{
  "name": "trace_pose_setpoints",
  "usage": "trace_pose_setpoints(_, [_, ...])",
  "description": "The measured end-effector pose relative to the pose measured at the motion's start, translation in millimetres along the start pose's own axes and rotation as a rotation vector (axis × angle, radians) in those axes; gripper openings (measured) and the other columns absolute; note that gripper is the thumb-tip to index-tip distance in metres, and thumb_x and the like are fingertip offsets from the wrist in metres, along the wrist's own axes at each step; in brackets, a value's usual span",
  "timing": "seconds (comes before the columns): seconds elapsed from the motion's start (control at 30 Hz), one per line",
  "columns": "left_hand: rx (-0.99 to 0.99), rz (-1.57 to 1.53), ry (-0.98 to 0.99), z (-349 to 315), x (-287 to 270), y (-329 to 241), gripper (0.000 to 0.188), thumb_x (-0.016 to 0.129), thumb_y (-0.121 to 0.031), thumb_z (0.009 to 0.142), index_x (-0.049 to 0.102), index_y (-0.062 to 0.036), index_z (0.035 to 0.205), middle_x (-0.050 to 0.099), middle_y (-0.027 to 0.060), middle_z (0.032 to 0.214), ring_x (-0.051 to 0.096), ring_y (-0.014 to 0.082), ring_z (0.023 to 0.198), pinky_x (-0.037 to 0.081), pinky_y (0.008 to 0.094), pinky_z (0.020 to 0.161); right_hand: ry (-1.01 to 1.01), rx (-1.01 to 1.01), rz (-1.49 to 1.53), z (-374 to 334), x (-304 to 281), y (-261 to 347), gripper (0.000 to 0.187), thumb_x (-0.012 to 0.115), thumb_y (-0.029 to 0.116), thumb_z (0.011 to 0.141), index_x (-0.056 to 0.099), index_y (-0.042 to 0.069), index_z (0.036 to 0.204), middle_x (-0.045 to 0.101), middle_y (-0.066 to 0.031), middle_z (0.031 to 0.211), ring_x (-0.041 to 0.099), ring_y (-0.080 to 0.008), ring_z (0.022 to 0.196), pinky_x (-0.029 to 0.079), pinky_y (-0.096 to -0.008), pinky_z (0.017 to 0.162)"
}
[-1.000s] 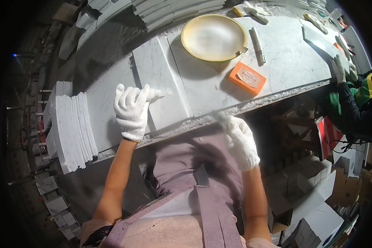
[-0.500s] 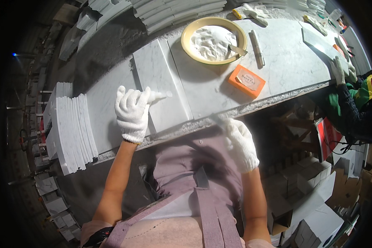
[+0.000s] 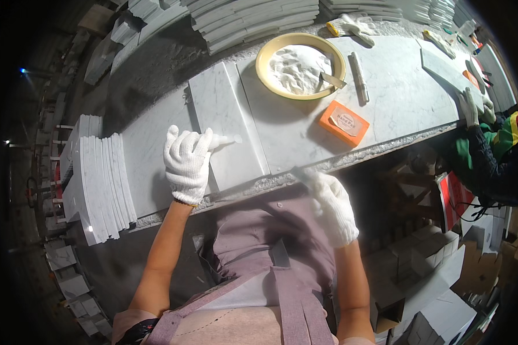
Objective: The person applies glue from a small bottle to the edges of white rectangular panels and spreads it with a metal scraper. They repeat this process on multiple panels, stacking finished pieces to the side.
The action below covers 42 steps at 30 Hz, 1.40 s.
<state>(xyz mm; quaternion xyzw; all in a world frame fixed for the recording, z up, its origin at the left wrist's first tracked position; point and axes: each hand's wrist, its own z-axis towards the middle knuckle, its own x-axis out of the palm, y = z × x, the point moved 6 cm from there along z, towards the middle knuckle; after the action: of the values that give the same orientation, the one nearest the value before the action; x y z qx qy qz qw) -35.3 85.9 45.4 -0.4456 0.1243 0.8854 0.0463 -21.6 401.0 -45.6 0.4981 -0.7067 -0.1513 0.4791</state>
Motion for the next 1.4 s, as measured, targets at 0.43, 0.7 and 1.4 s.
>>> trace_pose_setpoints(0.43, [-0.038, 0.013, 0.054, -0.2, -0.9, -0.8, 0.038, 0.079, -0.01, 0.082, 0.077, -0.0167, 0.12, 0.064, 0.0036, 0.106, 0.062, 0.025, 0.113, 0.048, 0.0532, 0.117, 0.045, 0.004, -0.005, -0.6, 7.8, 2.8, 0.031, 0.072, 0.027, 0.105, 0.062, 0.005, 0.125, 0.059, 0.0036, 0.091, 0.053, -0.0016, 0.059, 0.043, -0.0167, 0.05])
trace_pose_setpoints(0.7, [-0.194, -0.117, 0.076, -9.4, 3.8, 9.0, 0.055, 0.086, -0.006, 0.073, 0.074, -0.0153, 0.126, 0.066, 0.0049, 0.112, 0.065, 0.0268, 0.112, 0.045, 0.0545, 0.119, 0.066, -0.032, -0.036, 1.2, 7.3, 1.5, 0.031, 0.073, 0.029, 0.104, 0.062, 0.007, 0.123, 0.061, 0.004, 0.088, 0.052, -0.0024, 0.058, 0.042, -0.0187, 0.048])
trace_pose_setpoints(1.4, [-1.098, -0.336, 0.223, -68.9, 61.2, 153.0, 0.056, 0.084, -0.04, 0.085, 0.069, -0.0058, 0.127, 0.074, 0.0181, 0.116, 0.07, 0.0366, 0.11, 0.055, 0.0474, 0.096, 0.184, 0.176, 0.282, -10.4, 6.4, -25.7, 0.064, 0.084, 0.023, 0.094, 0.053, 0.007, 0.147, 0.071, 0.0017, 0.099, 0.062, -0.0049, 0.071, 0.047, -0.0201, 0.057])
